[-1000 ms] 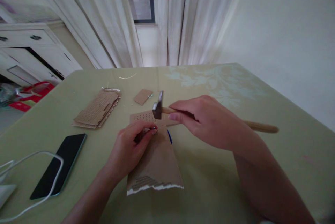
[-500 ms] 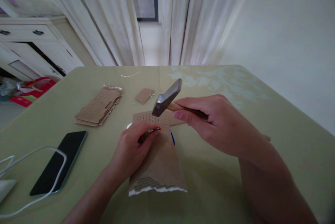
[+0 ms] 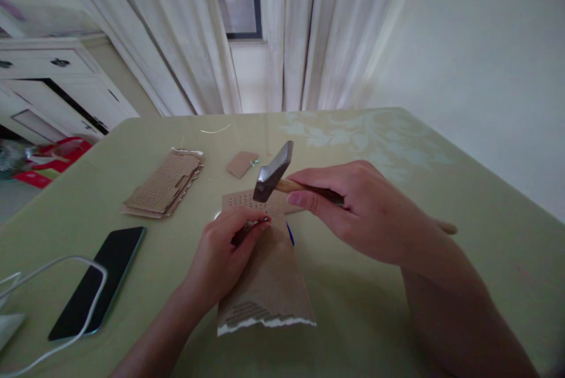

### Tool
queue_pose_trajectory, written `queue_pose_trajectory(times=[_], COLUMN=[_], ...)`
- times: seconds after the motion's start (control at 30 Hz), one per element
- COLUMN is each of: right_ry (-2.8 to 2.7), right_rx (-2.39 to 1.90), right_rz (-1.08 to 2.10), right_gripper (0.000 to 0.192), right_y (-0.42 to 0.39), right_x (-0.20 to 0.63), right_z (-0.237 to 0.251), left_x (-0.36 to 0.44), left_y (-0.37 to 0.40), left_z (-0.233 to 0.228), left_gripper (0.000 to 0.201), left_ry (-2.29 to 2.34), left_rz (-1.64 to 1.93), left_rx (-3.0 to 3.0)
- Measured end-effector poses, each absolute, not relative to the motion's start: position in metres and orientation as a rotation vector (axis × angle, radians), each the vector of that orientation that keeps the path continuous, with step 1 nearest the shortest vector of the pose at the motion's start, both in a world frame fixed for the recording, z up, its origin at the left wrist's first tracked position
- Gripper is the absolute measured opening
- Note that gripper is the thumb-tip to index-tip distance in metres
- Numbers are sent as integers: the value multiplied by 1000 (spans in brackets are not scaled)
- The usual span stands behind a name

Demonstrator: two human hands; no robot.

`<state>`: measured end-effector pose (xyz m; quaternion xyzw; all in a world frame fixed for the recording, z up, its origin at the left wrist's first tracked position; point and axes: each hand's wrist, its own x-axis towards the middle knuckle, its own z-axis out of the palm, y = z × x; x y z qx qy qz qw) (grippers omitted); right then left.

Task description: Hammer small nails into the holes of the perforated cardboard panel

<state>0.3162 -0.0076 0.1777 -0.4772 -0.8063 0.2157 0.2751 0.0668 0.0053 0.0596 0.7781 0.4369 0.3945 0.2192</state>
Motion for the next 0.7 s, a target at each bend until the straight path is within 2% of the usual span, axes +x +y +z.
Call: queue_pose_trajectory(times=[0.27, 0.7], right_ry=[-2164, -2270], right_rx=[-1285, -1319], right_rz=[605, 570], right_gripper=[28, 23], right_y=[-4, -7], right_x=[316, 319], right_z=[176, 180], left_x=[66, 69], left_y=[4, 5], left_z=[60, 62], left_gripper=[12, 11], left_ry=[1220, 1206], left_rz=[1083, 1083], left_rx=[2143, 2170])
